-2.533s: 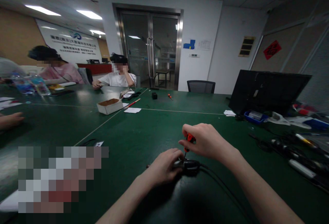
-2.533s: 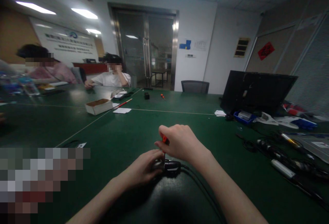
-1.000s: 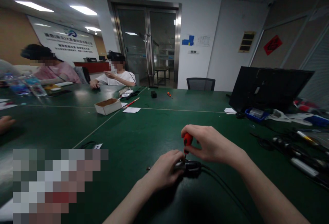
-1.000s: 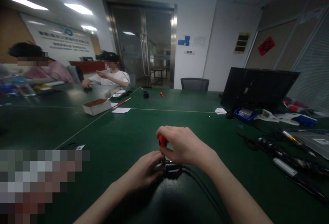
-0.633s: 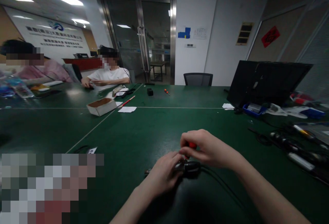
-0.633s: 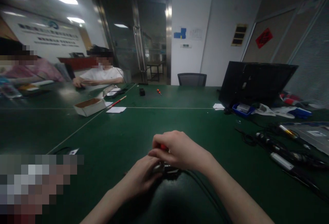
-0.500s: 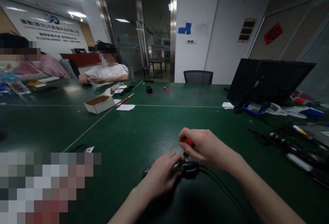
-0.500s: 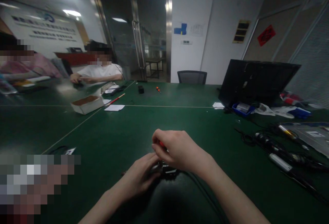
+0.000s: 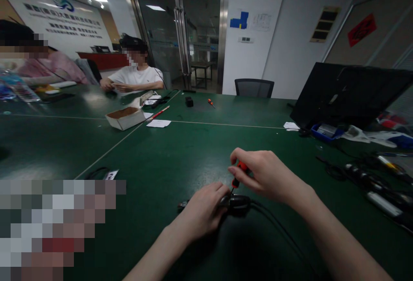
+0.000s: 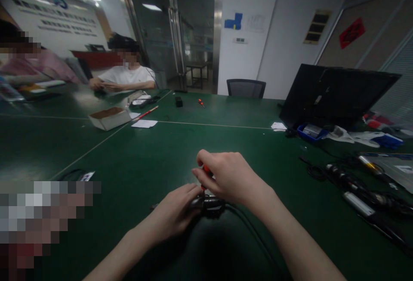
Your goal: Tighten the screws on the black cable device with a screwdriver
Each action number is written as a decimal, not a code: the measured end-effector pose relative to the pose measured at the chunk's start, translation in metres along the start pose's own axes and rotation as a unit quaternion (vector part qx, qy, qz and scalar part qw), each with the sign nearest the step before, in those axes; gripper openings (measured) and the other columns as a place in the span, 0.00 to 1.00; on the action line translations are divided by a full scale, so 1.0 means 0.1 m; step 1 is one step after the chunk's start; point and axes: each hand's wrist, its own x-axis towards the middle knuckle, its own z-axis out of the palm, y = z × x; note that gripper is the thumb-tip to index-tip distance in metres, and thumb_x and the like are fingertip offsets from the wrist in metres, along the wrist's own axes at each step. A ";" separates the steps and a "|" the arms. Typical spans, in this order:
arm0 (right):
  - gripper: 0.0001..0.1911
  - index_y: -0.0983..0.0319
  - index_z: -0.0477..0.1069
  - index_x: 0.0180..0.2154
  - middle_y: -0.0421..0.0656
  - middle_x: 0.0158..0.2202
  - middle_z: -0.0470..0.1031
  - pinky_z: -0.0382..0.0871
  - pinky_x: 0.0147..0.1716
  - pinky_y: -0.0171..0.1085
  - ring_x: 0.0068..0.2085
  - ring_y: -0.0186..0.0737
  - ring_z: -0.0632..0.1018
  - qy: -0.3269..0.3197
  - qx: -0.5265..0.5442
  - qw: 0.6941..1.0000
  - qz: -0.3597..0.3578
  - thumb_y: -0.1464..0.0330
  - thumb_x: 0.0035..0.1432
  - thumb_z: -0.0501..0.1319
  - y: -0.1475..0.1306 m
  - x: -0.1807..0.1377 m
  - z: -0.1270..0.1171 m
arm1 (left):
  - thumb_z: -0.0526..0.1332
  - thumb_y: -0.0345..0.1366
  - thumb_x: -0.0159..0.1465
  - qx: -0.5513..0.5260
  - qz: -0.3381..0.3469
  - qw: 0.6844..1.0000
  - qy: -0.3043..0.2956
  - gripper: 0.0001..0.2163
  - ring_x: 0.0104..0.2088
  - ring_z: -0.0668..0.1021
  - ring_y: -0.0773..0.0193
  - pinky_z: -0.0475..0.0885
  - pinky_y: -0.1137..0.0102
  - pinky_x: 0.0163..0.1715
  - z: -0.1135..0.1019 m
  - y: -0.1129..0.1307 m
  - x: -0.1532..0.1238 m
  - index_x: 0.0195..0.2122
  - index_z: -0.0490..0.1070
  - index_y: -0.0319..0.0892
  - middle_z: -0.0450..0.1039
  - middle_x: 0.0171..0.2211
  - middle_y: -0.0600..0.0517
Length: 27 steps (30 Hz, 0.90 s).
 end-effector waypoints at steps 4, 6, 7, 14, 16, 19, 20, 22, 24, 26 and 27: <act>0.10 0.60 0.67 0.41 0.40 0.30 0.76 0.55 0.28 0.35 0.28 0.36 0.73 -0.010 -0.033 0.999 -0.004 0.60 0.69 0.61 -0.03 -0.01 -0.02 | 0.61 0.29 0.64 0.019 -0.009 1.000 -0.015 0.18 0.54 0.74 0.50 0.69 0.57 0.56 -0.02 0.02 0.01 0.55 0.68 0.45 0.72 0.55 0.45; 0.10 0.59 0.68 0.41 0.40 0.30 0.75 0.55 0.28 0.34 0.29 0.36 0.73 -0.015 -0.040 0.999 -0.008 0.60 0.68 0.62 -0.05 -0.01 -0.02 | 0.62 0.28 0.64 0.029 -0.011 0.999 -0.023 0.19 0.55 0.74 0.49 0.69 0.56 0.56 -0.03 0.03 0.01 0.56 0.68 0.44 0.72 0.56 0.44; 0.10 0.59 0.68 0.41 0.40 0.30 0.75 0.54 0.28 0.34 0.29 0.36 0.73 -0.016 -0.042 0.999 -0.010 0.60 0.68 0.62 -0.05 -0.01 -0.03 | 0.62 0.27 0.63 0.034 -0.011 0.999 -0.023 0.19 0.55 0.74 0.48 0.69 0.56 0.56 -0.03 0.04 0.01 0.56 0.68 0.44 0.72 0.55 0.44; 0.08 0.59 0.69 0.41 0.40 0.32 0.77 0.55 0.29 0.35 0.31 0.38 0.75 -0.025 -0.037 0.999 -0.019 0.62 0.67 0.63 -0.07 -0.03 -0.05 | 0.61 0.26 0.61 0.074 -0.013 0.997 -0.024 0.17 0.50 0.78 0.50 0.72 0.60 0.51 -0.08 0.09 0.03 0.51 0.69 0.44 0.74 0.52 0.45; 0.06 0.59 0.69 0.41 0.41 0.32 0.78 0.56 0.30 0.35 0.31 0.38 0.76 -0.028 -0.032 0.999 -0.021 0.64 0.66 0.63 -0.09 -0.04 -0.06 | 0.62 0.26 0.60 0.085 -0.024 0.996 -0.029 0.16 0.49 0.78 0.50 0.73 0.60 0.49 -0.11 0.11 0.05 0.49 0.70 0.43 0.75 0.51 0.45; 0.06 0.60 0.70 0.44 0.42 0.34 0.79 0.57 0.31 0.35 0.33 0.38 0.77 -0.031 -0.027 0.999 -0.015 0.67 0.65 0.63 -0.12 -0.05 -0.07 | 0.62 0.24 0.58 0.086 -0.035 0.995 -0.033 0.17 0.50 0.79 0.48 0.72 0.60 0.50 -0.12 0.12 0.07 0.49 0.70 0.43 0.76 0.51 0.45; 0.07 0.60 0.70 0.44 0.42 0.35 0.79 0.57 0.31 0.35 0.33 0.39 0.77 -0.033 -0.026 0.999 -0.012 0.67 0.65 0.63 -0.13 -0.05 -0.08 | 0.62 0.25 0.58 0.083 -0.034 0.996 -0.030 0.18 0.50 0.79 0.48 0.72 0.60 0.50 -0.11 0.12 0.08 0.49 0.70 0.43 0.75 0.51 0.45; 0.09 0.60 0.70 0.45 0.43 0.36 0.79 0.58 0.31 0.35 0.33 0.40 0.77 -0.034 -0.024 0.999 -0.012 0.68 0.64 0.63 -0.14 -0.06 -0.09 | 0.63 0.26 0.58 0.074 -0.031 0.997 -0.021 0.19 0.52 0.78 0.48 0.72 0.60 0.52 -0.10 0.11 0.07 0.51 0.70 0.43 0.75 0.52 0.45; 0.09 0.61 0.70 0.46 0.43 0.35 0.79 0.58 0.31 0.35 0.33 0.40 0.77 -0.033 -0.024 0.999 -0.019 0.68 0.63 0.62 -0.15 -0.07 -0.09 | 0.63 0.26 0.58 0.079 -0.027 0.996 -0.017 0.20 0.54 0.77 0.47 0.71 0.59 0.54 -0.08 0.10 0.06 0.52 0.69 0.43 0.74 0.54 0.44; 0.09 0.61 0.70 0.46 0.43 0.36 0.79 0.58 0.31 0.35 0.33 0.40 0.77 -0.030 -0.026 0.999 -0.024 0.69 0.63 0.62 -0.14 -0.07 -0.10 | 0.63 0.26 0.59 0.092 -0.031 0.995 -0.013 0.22 0.56 0.75 0.47 0.69 0.58 0.56 -0.06 0.10 0.04 0.55 0.68 0.42 0.73 0.56 0.42; 0.09 0.61 0.70 0.46 0.43 0.36 0.79 0.58 0.31 0.35 0.33 0.39 0.77 -0.029 -0.027 0.999 -0.024 0.69 0.63 0.62 -0.13 -0.08 -0.10 | 0.63 0.26 0.59 0.097 -0.038 0.995 -0.009 0.22 0.56 0.75 0.47 0.69 0.57 0.56 -0.06 0.10 0.02 0.55 0.68 0.42 0.72 0.56 0.42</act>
